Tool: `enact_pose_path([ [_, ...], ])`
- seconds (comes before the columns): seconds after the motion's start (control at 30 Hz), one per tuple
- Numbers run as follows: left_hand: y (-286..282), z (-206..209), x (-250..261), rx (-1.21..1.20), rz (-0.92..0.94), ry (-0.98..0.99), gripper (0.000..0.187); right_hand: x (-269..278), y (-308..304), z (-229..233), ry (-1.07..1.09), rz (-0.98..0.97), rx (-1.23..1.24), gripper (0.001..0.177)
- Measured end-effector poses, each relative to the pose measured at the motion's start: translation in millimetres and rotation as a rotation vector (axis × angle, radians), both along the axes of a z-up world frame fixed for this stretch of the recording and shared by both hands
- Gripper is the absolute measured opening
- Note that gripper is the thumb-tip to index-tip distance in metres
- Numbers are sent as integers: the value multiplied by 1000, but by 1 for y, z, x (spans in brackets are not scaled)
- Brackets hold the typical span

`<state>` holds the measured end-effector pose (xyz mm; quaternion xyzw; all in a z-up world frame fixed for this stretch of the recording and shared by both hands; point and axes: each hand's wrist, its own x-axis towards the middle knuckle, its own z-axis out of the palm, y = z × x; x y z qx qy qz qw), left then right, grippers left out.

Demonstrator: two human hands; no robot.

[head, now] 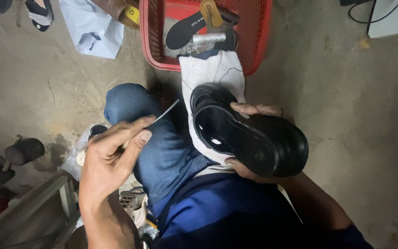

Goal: Hand-stitching the sole and upper of a sandal together using a needle and thread.

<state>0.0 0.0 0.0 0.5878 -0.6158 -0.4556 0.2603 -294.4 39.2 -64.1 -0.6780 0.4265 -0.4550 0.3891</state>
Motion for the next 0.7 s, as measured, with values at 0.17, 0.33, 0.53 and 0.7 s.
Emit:
enact_pose_path([
  [0.17, -7, 8, -6, -58, -144, -88, 24, 0, -5, 6, 169, 9, -85, 73],
  [0.33, -2, -8, -7, -45, -124, -70, 24, 1, -9, 15, 299, 9, -153, 65],
  [0.53, 3, -27, -13, -67, -95, 64, 22, -3, -12, 25, 418, 51, -83, 72],
  [0.7, 8, -29, 0, -43, -36, 85, 24, -3, -14, 25, 444, 38, -90, 57],
])
